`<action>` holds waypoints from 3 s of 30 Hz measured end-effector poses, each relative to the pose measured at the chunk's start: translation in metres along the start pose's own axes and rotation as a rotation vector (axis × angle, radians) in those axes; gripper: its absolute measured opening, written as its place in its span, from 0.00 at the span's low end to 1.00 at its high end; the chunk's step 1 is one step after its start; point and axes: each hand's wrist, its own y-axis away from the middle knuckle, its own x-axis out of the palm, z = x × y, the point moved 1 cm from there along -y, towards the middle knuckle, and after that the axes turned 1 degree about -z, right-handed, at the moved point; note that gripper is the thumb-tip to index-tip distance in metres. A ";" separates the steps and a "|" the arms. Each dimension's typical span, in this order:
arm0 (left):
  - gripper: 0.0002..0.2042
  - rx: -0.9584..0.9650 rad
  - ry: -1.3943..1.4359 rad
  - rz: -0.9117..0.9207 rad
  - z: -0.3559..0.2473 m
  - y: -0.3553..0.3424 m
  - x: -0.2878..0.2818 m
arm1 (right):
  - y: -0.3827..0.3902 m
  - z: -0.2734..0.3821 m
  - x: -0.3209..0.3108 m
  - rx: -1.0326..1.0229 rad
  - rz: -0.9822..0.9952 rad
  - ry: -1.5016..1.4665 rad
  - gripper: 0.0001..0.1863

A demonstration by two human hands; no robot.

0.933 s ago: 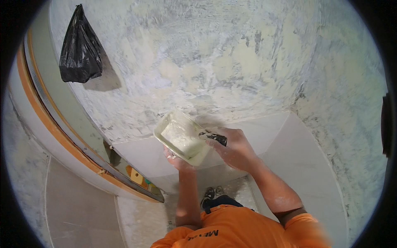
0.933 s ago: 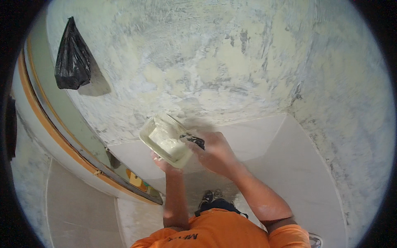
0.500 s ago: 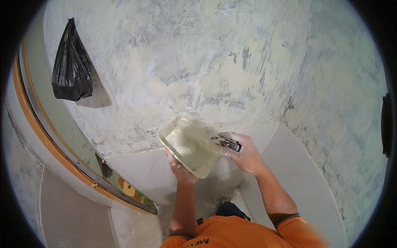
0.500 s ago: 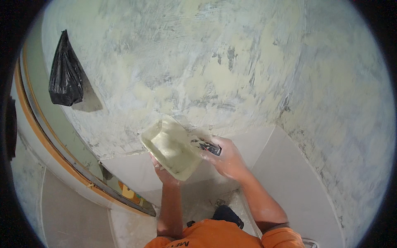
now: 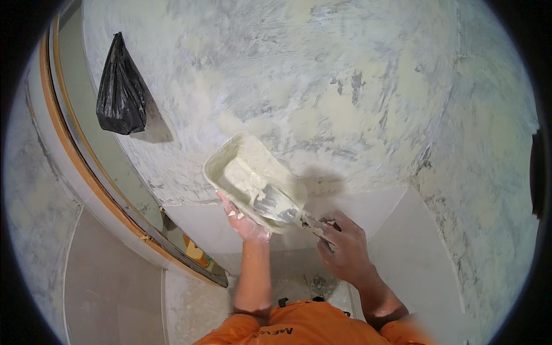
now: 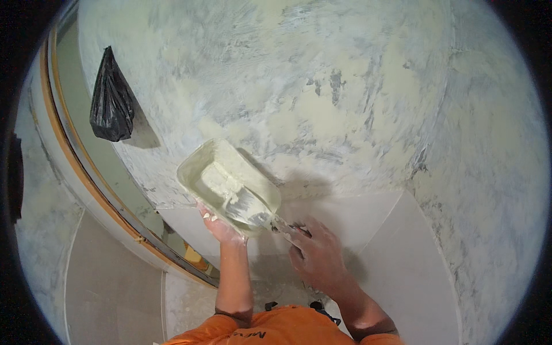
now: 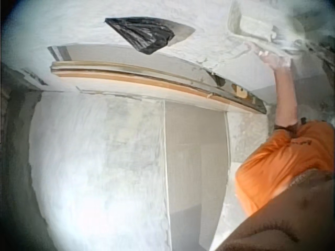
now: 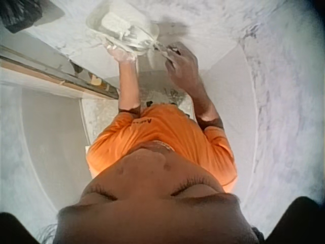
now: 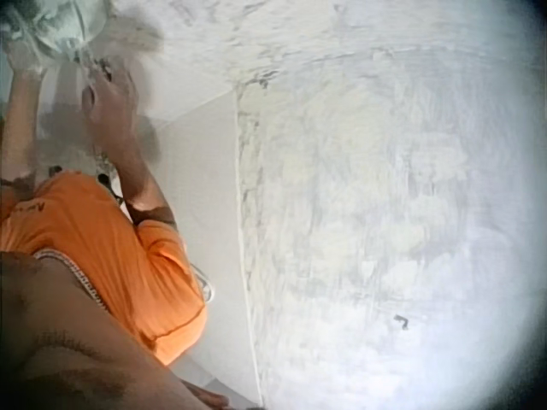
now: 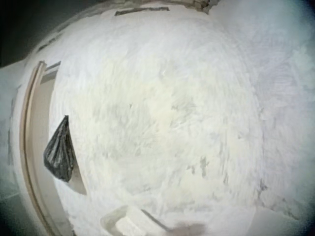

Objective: The person is applying plaster to a wall using a putty knife and taking the mixture from a plastic container held in the other hand.

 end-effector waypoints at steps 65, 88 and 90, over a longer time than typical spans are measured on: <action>0.33 -0.142 -0.312 -0.195 0.082 0.046 -0.092 | 0.062 -0.123 -0.010 0.298 0.372 -0.360 0.11; 0.33 -0.405 -0.096 -0.077 0.108 0.104 0.224 | -0.076 -0.086 -0.263 0.917 0.222 -1.695 0.13; 0.33 -0.497 -0.002 0.026 0.092 0.121 0.274 | -0.083 -0.075 -0.307 0.823 0.209 -1.693 0.13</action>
